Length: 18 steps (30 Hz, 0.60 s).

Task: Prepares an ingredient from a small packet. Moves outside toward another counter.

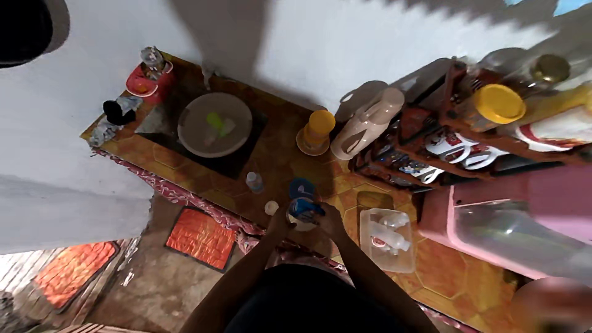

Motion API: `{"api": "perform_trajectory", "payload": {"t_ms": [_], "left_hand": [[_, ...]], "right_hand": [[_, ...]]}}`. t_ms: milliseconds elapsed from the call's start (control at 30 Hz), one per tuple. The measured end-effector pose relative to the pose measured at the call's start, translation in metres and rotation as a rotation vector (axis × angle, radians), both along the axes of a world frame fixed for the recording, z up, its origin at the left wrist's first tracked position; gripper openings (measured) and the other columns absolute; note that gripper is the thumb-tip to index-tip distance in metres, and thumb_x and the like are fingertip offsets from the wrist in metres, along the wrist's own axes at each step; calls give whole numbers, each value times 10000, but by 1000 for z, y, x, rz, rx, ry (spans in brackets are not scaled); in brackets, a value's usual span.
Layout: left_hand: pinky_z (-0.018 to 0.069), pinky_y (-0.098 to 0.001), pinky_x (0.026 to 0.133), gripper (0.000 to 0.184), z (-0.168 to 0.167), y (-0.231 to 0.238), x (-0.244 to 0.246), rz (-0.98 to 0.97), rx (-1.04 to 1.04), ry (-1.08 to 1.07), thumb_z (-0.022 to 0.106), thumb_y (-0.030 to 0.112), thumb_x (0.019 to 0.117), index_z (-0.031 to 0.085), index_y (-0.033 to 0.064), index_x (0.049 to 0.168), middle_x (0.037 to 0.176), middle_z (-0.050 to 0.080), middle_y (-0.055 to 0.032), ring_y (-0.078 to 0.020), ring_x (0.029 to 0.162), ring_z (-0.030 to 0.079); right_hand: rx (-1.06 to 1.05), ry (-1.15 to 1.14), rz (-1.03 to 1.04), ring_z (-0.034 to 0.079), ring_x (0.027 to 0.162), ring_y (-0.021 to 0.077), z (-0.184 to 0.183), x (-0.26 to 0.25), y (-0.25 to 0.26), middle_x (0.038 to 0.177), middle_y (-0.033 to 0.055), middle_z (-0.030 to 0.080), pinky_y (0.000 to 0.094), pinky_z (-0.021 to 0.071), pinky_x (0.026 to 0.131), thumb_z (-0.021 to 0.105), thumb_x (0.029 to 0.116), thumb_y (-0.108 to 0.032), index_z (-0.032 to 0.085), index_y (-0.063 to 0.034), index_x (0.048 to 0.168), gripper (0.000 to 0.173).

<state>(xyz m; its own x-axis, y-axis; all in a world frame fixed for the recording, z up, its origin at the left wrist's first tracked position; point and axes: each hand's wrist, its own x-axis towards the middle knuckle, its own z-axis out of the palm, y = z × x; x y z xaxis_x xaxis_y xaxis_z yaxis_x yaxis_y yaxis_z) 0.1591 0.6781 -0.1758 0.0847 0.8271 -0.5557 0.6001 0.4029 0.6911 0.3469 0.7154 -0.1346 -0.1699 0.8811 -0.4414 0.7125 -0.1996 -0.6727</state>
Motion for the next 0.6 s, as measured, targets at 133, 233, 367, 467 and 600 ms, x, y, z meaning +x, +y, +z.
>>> {"api": "perform_trajectory", "payload": {"t_ms": [133,233,367,467,600], "left_hand": [[354,-469,1203,762,2,2,-3,18,-4,-21,726,174,941,339,28,1581,1568,412,-243,-350,1454,420],[341,-485,1207,720,2,7,-5,23,-28,8,695,186,968,346,13,1573,1556,427,-249,-367,1454,417],[369,-501,1188,770,2,8,-8,58,-60,-13,700,172,960,296,56,1605,1569,417,-241,-368,1447,432],[370,-502,1188,893,1,10,-8,60,11,-11,757,145,905,237,90,1629,1640,281,-243,-386,1480,372],[306,-509,1228,881,9,23,-12,4,156,-15,771,141,898,274,122,1625,1659,265,-216,-389,1520,294]], "right_hand": [[3,99,-74,631,1201,343,5,14,-4,1272,241,664,486,478,1059,647,1004,-132,643,8,1329,354],[-9,140,-127,640,1166,316,9,21,-3,1251,238,667,468,491,1030,640,1010,-146,632,22,1327,359],[8,268,-199,657,1090,229,-2,27,-1,1204,201,683,402,525,973,652,999,-132,641,27,1302,342],[-5,392,-244,660,1024,179,-16,32,0,1167,181,681,355,548,919,653,990,-98,630,44,1289,331],[-57,514,-296,655,991,157,-24,36,0,1155,169,664,334,564,888,630,998,-75,593,68,1305,341]]}}
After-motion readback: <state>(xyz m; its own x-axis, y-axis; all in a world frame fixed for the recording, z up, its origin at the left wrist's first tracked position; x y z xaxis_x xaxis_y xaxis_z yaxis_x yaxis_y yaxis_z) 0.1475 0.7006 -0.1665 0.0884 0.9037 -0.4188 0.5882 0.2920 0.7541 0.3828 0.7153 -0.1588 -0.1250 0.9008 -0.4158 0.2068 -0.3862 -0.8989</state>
